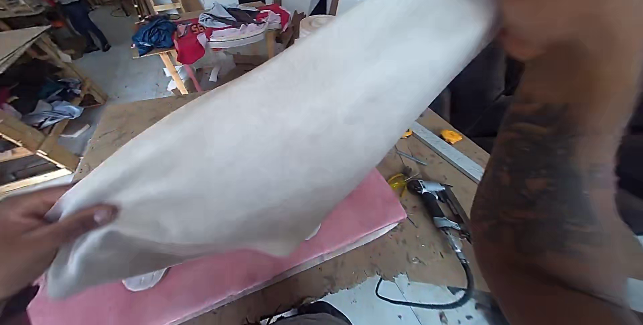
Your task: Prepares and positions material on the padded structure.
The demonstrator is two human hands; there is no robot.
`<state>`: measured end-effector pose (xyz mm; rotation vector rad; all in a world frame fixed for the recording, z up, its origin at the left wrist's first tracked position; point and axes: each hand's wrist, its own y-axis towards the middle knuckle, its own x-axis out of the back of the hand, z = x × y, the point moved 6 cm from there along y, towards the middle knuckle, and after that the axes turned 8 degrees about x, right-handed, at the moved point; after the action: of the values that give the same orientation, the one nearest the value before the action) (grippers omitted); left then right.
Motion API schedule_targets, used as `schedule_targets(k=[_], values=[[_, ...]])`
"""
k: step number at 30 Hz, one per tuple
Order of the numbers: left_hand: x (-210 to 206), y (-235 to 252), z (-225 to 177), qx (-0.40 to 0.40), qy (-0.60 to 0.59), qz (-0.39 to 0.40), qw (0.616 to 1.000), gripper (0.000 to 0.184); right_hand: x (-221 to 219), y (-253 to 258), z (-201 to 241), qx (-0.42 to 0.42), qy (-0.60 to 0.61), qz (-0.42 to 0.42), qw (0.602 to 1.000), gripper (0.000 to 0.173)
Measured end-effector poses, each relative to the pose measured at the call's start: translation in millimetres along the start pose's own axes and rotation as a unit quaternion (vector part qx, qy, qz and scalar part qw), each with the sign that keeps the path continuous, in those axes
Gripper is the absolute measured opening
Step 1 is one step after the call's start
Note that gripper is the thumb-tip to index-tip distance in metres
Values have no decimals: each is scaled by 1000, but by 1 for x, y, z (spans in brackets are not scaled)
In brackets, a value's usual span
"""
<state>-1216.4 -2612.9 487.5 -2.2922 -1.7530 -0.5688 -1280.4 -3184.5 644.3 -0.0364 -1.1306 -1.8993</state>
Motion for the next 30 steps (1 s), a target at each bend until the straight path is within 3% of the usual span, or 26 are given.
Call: schedule_targets(k=[3, 6, 8, 11, 13, 15, 18, 20, 22, 24, 27, 30], values=[[-1, 54, 45, 17, 47, 33, 998, 15, -57, -17, -81, -87, -1, 81, 993, 48], [-21, 104, 113, 93, 59, 67, 992, 20, -129, -59, -194, -190, 28, 154, 969, 49], [-38, 130, 164, 145, 112, 37, 982, 26, -178, -103, -261, -240, 57, 184, 952, 46], [-56, 150, 226, 151, 228, -64, 960, 45, -241, -170, -322, -314, 133, 190, 921, 51], [-83, 135, 228, 118, 280, -109, 946, 60, -256, -211, -335, -371, 146, 203, 894, 65], [-148, 94, 210, 74, 266, -92, 957, 56, -250, -262, -333, -412, 89, 214, 881, 70], [-295, 19, 175, 16, 200, 61, 978, 50, -242, -328, -313, -437, 31, 217, 872, 68], [-389, -23, 165, -17, 256, 187, 948, 68, -246, -341, -301, -424, -8, 202, 883, 61], [-452, -47, 174, -61, 318, 249, 913, 77, -256, -338, -293, -404, -30, 199, 892, 58], [-476, -52, 187, -105, 348, 256, 896, 55, -265, -332, -288, -393, -57, 221, 891, 64], [-474, -44, 199, -188, 297, 203, 914, 22, -272, -330, -289, -392, -3, 197, 899, 62], [-448, -31, 203, -121, 75, 164, 976, 20, -258, -334, -280, -385, 128, 84, 910, 43]])
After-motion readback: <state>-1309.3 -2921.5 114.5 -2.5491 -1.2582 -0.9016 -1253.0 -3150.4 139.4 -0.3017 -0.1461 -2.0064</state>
